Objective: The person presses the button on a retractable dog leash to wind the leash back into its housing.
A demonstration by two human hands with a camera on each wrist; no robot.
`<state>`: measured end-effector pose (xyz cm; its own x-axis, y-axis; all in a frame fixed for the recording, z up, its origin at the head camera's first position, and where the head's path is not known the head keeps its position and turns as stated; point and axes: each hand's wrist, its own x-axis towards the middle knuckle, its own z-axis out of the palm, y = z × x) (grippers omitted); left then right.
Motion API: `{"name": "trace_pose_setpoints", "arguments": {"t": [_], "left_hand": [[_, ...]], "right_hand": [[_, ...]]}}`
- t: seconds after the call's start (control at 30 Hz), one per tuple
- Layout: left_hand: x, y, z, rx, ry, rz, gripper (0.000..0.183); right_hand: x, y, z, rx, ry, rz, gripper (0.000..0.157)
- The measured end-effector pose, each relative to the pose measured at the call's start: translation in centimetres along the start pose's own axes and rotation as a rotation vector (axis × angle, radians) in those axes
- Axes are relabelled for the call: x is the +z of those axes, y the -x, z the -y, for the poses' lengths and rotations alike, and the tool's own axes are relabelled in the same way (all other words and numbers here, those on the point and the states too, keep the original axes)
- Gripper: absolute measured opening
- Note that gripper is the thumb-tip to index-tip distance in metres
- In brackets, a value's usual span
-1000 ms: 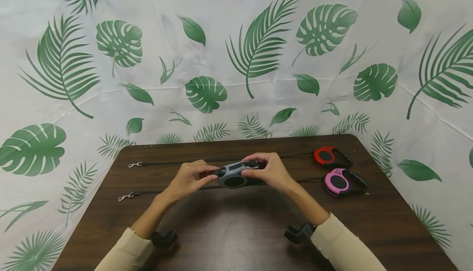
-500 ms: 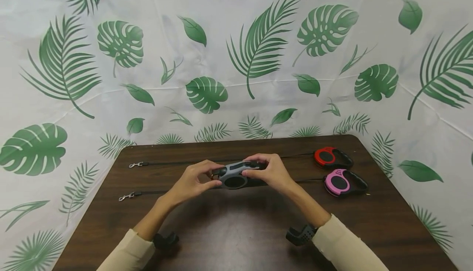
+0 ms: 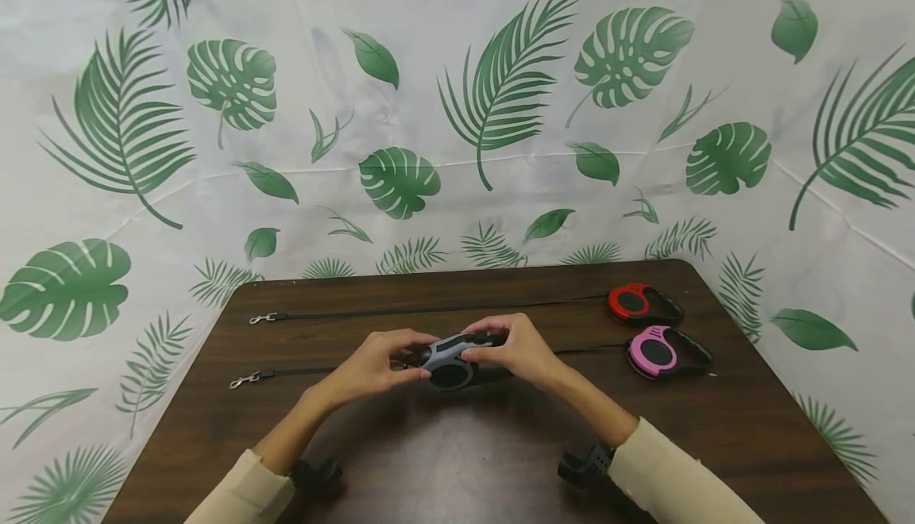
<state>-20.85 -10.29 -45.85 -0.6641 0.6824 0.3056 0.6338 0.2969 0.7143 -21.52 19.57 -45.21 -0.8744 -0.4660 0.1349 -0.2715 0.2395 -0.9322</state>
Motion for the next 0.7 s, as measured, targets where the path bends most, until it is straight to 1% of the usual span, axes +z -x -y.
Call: {"name": "trace_pose_setpoints", "arguments": {"t": [0.1, 0.3, 0.5, 0.7], "left_hand": [[0.2, 0.3, 0.0, -0.036, -0.001, 0.019, 0.046], [0.4, 1.0, -0.1, -0.123, 0.042, 0.080, 0.044], [0.5, 1.5, -0.1, -0.157, 0.103, 0.129, 0.045], [0.7, 1.9, 0.3, -0.206, 0.142, 0.171, 0.045]], "right_hand": [[0.2, 0.1, -0.3, 0.006, 0.003, 0.029, 0.031], [0.7, 0.1, -0.8, 0.028, 0.013, 0.103, 0.030], [0.9, 0.2, -1.0, 0.066, 0.043, 0.155, 0.031], [1.1, 0.3, -1.2, 0.100, 0.035, 0.223, 0.037]]}}
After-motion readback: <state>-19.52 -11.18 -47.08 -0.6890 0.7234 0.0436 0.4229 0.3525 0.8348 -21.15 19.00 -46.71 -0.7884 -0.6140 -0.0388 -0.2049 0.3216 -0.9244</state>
